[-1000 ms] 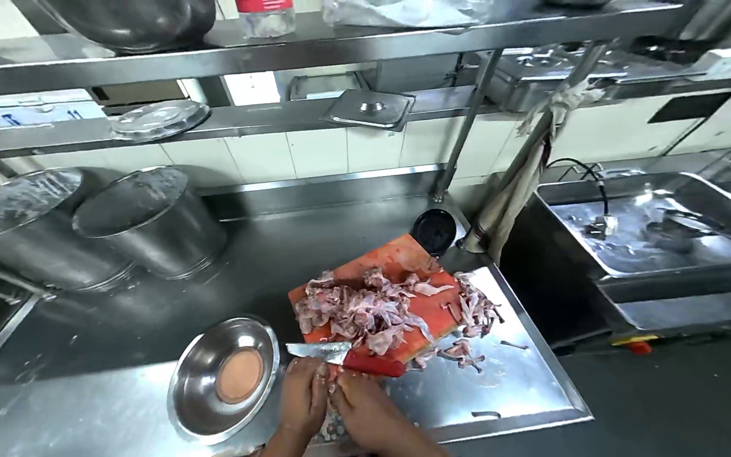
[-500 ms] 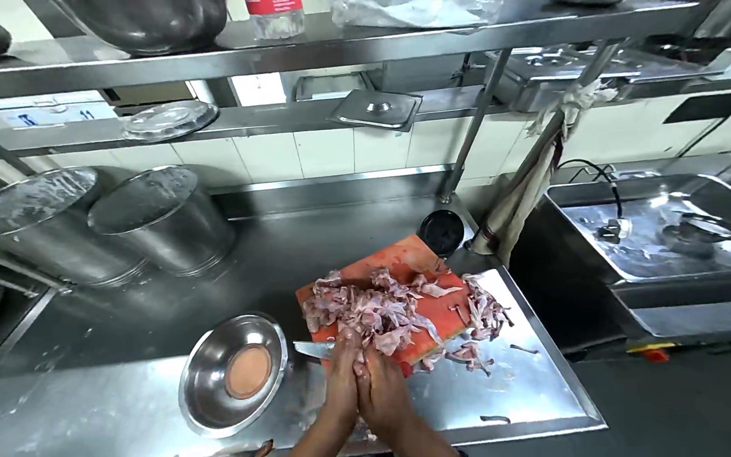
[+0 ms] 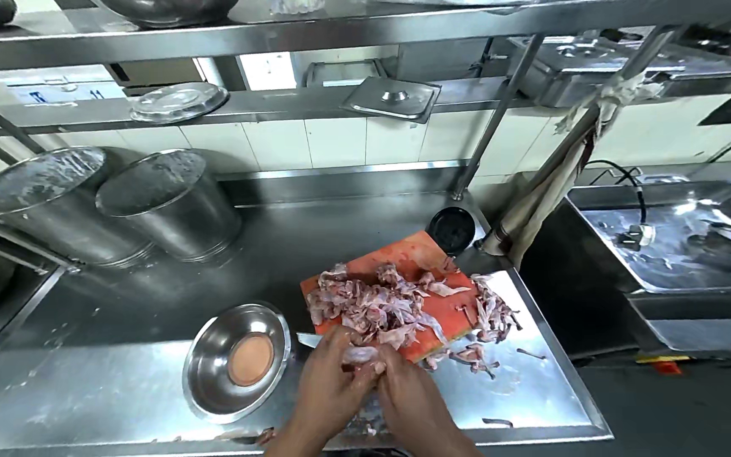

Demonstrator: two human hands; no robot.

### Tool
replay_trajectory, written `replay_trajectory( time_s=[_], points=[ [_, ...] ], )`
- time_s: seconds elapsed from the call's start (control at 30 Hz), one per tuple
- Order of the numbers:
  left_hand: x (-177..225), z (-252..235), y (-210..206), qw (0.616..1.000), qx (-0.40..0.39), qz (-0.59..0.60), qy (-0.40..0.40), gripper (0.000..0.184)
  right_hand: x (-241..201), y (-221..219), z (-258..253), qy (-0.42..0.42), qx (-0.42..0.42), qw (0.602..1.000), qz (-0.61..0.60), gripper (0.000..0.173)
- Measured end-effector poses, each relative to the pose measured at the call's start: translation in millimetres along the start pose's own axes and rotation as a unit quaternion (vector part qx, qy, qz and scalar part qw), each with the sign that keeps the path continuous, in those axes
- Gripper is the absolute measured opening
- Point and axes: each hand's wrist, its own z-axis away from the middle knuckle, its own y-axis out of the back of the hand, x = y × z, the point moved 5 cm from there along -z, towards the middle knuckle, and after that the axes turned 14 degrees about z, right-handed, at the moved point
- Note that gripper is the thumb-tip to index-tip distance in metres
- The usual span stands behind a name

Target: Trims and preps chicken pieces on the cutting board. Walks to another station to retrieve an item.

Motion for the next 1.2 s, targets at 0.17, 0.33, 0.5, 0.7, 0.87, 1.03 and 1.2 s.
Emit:
replay_trajectory(
  time_s=[0.17,0.33,0.5,0.7,0.87,1.03,1.2],
  points=[
    [-9.4,1.2,-9.6,0.988,0.141,0.060,0.006,0.054,-13.1,-9.1,0.7,0.038,0.134,0.989,0.040,0.036],
    [-10.1,-3.1,7.5,0.990,0.085,0.093,-0.063,0.064,-19.8,-7.7,8.2,0.116,0.028,0.990,-0.072,0.037],
    [22.3,-2.8,-15.9,0.902,0.204,0.374,0.076,0.047,-25.5,-13.4,-0.3,0.120,0.275,0.952,-0.058,0.053],
    [1.8,2.7,-20.0,0.942,0.079,0.324,0.042,0.042,-16.5,-36.5,8.5,0.148,0.305,0.941,0.023,0.045],
    [-10.1,18.7,-27.7,0.895,-0.013,0.405,0.187,0.065,-15.8,-30.8,12.1,0.154,0.276,0.947,0.059,0.043],
    [0.9,10.4,-9.1,0.917,-0.010,0.380,0.122,0.062,-25.8,-13.1,12.1,0.191,0.229,0.952,0.075,0.042],
    [14.3,-7.3,25.9,0.996,-0.002,0.023,-0.080,0.077,-23.6,5.6,3.3,0.140,0.110,0.983,0.041,0.031]
  ],
)
